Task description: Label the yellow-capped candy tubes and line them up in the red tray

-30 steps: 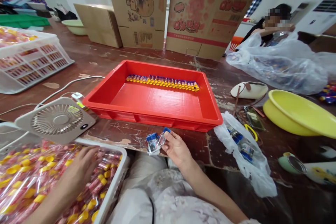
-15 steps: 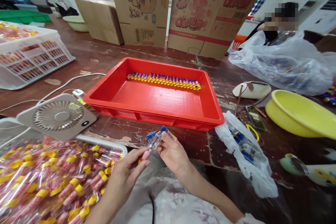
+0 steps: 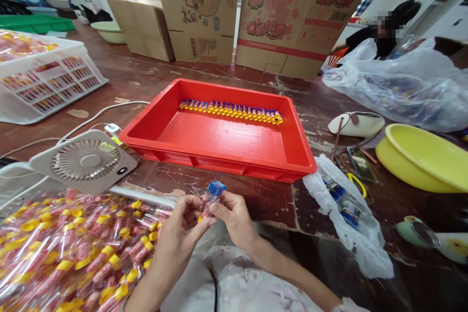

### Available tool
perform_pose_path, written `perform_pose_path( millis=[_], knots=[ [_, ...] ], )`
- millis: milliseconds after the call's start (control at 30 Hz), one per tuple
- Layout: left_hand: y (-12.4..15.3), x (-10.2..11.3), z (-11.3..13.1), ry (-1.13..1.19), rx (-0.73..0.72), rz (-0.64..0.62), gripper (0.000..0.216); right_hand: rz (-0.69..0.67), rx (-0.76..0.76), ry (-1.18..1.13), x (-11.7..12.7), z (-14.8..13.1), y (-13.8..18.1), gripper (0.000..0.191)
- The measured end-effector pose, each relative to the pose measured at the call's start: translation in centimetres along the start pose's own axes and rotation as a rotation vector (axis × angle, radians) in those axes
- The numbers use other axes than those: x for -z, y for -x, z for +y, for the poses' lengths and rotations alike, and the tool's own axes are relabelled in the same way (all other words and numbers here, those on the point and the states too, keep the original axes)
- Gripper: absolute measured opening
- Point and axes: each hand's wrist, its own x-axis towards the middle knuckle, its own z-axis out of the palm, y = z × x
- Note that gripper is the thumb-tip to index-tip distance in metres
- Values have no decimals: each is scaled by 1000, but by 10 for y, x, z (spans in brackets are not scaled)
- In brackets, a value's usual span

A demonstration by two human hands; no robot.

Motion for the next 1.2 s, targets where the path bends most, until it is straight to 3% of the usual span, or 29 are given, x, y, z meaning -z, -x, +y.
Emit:
perform_pose_path(
  millis=[200,367,667,1033,1200],
  knots=[
    [1,6,12,172,109,-100,44,81,-46,-145,-2,-7,-3,36],
    [0,7,6,205,150,43,29,78,-64,-209,-5,-5,-3,36],
    [-6,-4,-1,374,195,227,23,78,-66,-221,-12,2,0,36],
    [-10,-7,-4,375,210,298,25,81,-70,-215,-13,3,-1,34],
    [-10,-6,2,404,227,224,23,69,-58,-206,-12,6,-3,31]
  ],
)
